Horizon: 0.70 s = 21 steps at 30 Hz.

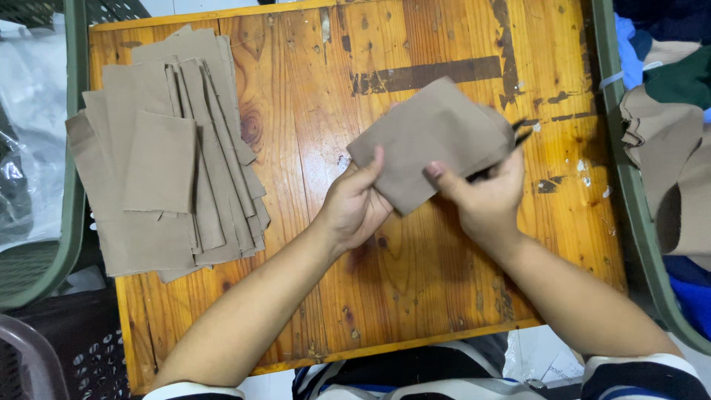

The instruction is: The person uses scissors to trim the edges of a stack of brown fabric pieces on a wooden table. They repeatedly pick up a piece, cut along the edges, and place it back on the pile.

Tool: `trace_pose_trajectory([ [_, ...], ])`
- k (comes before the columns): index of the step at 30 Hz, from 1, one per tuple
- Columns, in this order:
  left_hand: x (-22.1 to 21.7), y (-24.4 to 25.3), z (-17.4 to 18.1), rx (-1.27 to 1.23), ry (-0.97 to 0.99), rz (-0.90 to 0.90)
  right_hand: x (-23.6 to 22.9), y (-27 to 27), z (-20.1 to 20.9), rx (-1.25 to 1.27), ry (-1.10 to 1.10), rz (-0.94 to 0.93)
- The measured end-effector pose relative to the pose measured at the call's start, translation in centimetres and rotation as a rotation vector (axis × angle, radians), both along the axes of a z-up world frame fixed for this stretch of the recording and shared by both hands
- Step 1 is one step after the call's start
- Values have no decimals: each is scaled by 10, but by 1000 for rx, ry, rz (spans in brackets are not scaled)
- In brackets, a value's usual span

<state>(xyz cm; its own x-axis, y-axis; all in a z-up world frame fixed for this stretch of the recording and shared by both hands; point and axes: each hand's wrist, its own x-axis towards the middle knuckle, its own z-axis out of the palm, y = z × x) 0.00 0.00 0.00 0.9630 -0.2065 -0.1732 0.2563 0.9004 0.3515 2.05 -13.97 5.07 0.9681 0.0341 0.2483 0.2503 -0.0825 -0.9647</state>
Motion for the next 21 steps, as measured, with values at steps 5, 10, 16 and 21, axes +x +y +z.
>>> trace_pose_trajectory([
  [5, -1, 3, 17, 108, -89, -25, 16, 0, -4, 398, 352, -18],
  [10, 2, 4, 8, 231, -117, -115, 16, -8, -2, 429, 357, -17],
  [16, 4, 6, -16, 131, -44, -153, 26, -28, -18, -80, -134, 299],
  [21, 4, 2, 1, 43, -34, -101, 22, -16, 4, -580, -599, 550],
])
